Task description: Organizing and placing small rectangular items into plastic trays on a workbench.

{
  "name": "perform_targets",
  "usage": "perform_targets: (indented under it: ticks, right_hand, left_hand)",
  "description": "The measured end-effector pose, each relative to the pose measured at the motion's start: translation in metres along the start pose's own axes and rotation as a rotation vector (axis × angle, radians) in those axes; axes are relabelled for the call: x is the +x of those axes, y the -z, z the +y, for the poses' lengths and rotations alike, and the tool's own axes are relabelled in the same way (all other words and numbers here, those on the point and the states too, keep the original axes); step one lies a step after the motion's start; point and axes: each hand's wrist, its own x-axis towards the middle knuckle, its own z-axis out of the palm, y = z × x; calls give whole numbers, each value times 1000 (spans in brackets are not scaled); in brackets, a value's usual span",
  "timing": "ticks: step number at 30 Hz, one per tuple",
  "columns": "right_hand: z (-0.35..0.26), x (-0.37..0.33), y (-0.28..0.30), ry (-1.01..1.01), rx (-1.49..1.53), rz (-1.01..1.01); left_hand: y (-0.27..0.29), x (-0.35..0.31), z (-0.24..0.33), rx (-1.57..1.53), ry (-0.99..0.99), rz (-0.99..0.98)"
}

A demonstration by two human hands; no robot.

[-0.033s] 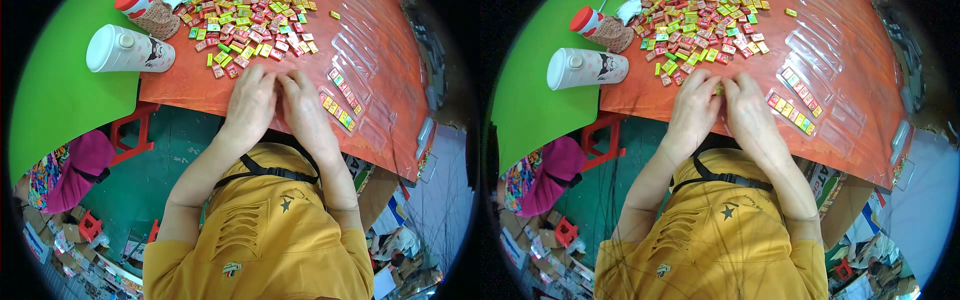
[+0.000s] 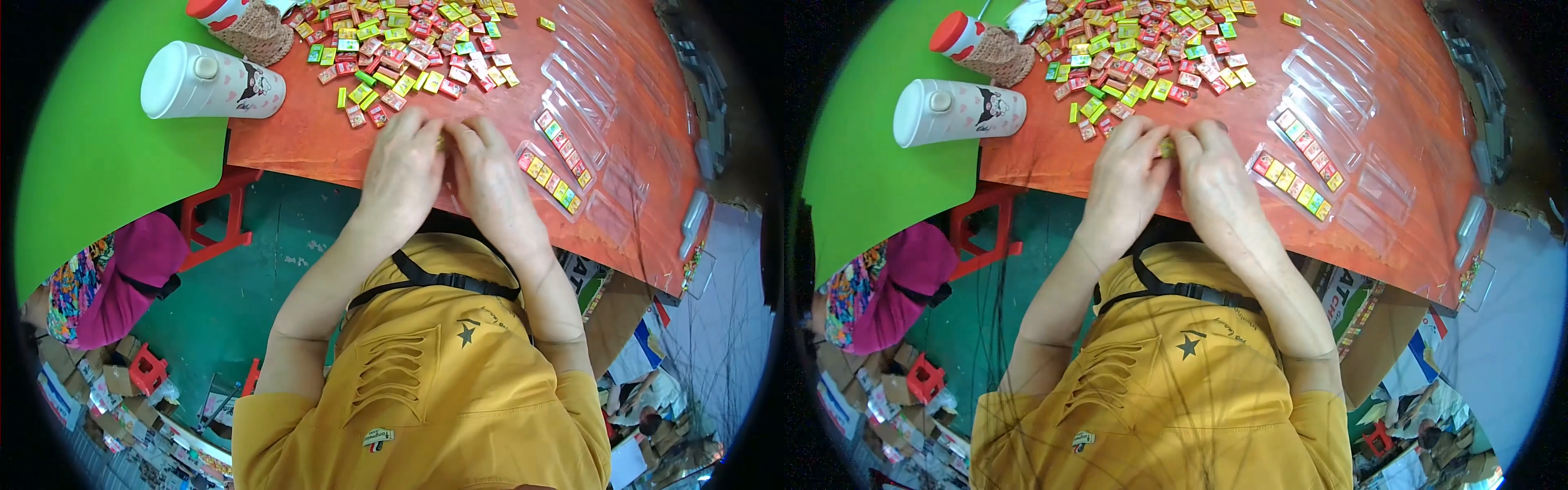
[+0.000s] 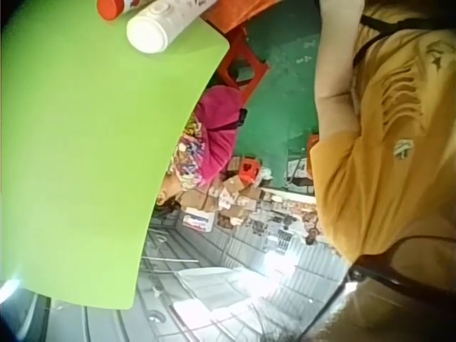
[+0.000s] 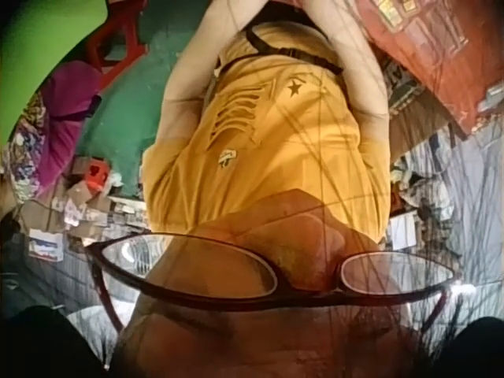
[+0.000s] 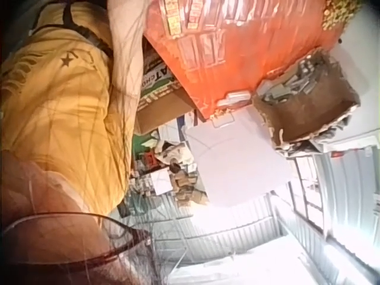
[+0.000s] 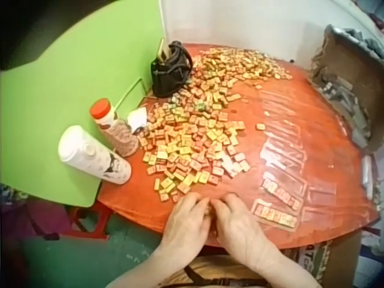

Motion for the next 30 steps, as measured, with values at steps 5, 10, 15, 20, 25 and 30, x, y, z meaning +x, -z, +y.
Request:
perform_targets:
  ticks: [5, 10, 15, 20, 25, 30]
  right_hand:
    - [-9, 5, -15, 5, 115, 19]
    - [8, 38, -6, 30, -86, 59]
    - [16, 63, -13, 58, -283, 40]
    - [7, 35, -1, 56, -99, -76]
    - [1, 10, -10, 60, 58, -76]
    - [3, 23, 5, 25, 12, -109]
  left_hand:
    - [18, -9, -10, -65, 112, -38]
    - [14, -7, -3, 110, 119, 33]
    - [16, -1, -12, 43, 190, 19]
    - [23, -2, -19, 44, 165, 13]
    - [29, -5, -18, 53, 64, -53]
    - [19, -8, -14, 122, 62, 2]
